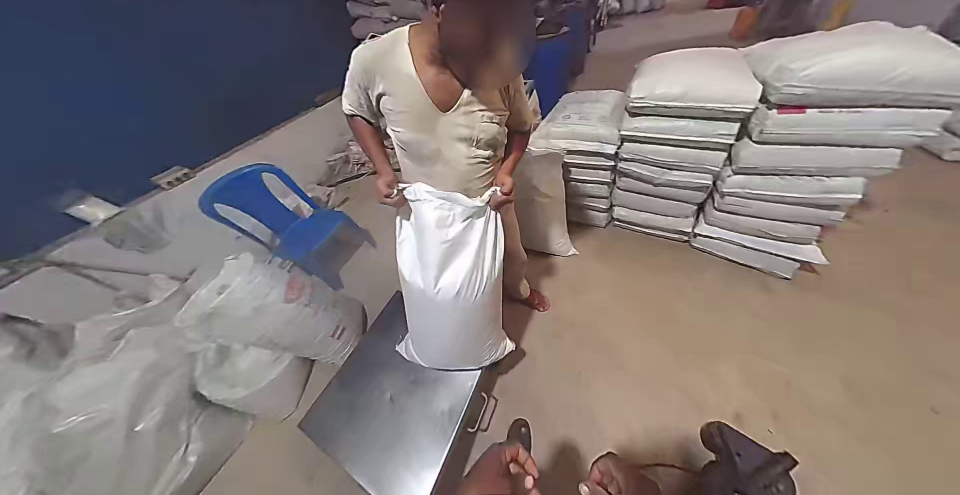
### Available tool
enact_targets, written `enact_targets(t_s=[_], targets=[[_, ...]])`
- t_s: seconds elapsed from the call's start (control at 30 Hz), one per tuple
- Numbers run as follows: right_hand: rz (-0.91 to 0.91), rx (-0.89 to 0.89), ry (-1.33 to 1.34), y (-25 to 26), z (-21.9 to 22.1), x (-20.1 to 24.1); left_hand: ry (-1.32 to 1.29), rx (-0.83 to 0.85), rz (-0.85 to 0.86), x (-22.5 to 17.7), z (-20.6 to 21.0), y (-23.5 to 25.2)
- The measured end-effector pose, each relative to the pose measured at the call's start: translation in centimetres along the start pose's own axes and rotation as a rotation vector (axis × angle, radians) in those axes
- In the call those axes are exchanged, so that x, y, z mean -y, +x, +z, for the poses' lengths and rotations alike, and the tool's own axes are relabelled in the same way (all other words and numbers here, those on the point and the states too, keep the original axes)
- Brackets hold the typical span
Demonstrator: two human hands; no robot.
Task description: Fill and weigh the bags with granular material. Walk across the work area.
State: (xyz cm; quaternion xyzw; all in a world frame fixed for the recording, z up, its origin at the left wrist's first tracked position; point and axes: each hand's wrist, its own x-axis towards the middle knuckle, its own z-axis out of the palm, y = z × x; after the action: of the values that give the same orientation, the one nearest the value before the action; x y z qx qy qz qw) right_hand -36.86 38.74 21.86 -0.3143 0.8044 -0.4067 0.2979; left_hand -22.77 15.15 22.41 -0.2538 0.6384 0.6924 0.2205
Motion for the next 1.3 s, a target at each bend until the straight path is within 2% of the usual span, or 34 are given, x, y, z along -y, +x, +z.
enact_targets(t_s=[0.1,0.2,0.33,0.37,0.43,0.53,0.6,0.8,0.97,1.17,1.3], targets=[[0.022,0.050,0.040,-2.6,-1.3,1.6,0.000,0.044,0.003,-2.2,1.6,0.5],[-0.013,-0.020,0.092,-3.6,-1.5,2.5,-0.069,0.090,0.068,-4.4,3.0,1.2],[0.032,-0.160,0.179,-3.3,-2.6,3.4,-0.390,0.093,0.161,-10.7,3.7,0.9],[-0.015,-0.210,0.175,-3.3,-3.4,4.0,-0.474,0.117,0.214,-12.2,3.7,0.6],[-0.246,-0.334,0.174,-1.9,-5.4,4.8,-0.627,0.195,0.360,-15.5,3.3,-0.1],[-0.455,-0.382,0.192,0.0,-8.7,7.5,-0.815,0.379,0.536,-18.2,2.7,-1.4],[-0.543,-0.392,0.199,0.6,-10.2,10.0,-0.873,0.457,0.591,-18.9,2.4,-2.2],[-0.659,-0.436,0.112,2.2,-10.6,15.4,-0.998,0.502,0.681,-19.1,1.8,-3.5],[-0.770,-0.444,-0.138,3.4,-9.4,18.5,-1.270,0.356,0.659,-18.2,2.1,-2.8],[-0.685,-0.403,-0.339,4.2,-7.3,20.1,-1.303,0.212,0.565,-16.8,2.5,-1.5],[-0.617,-0.380,-0.437,5.1,-6.5,20.3,-1.328,0.252,0.592,-16.3,1.9,-1.4]])
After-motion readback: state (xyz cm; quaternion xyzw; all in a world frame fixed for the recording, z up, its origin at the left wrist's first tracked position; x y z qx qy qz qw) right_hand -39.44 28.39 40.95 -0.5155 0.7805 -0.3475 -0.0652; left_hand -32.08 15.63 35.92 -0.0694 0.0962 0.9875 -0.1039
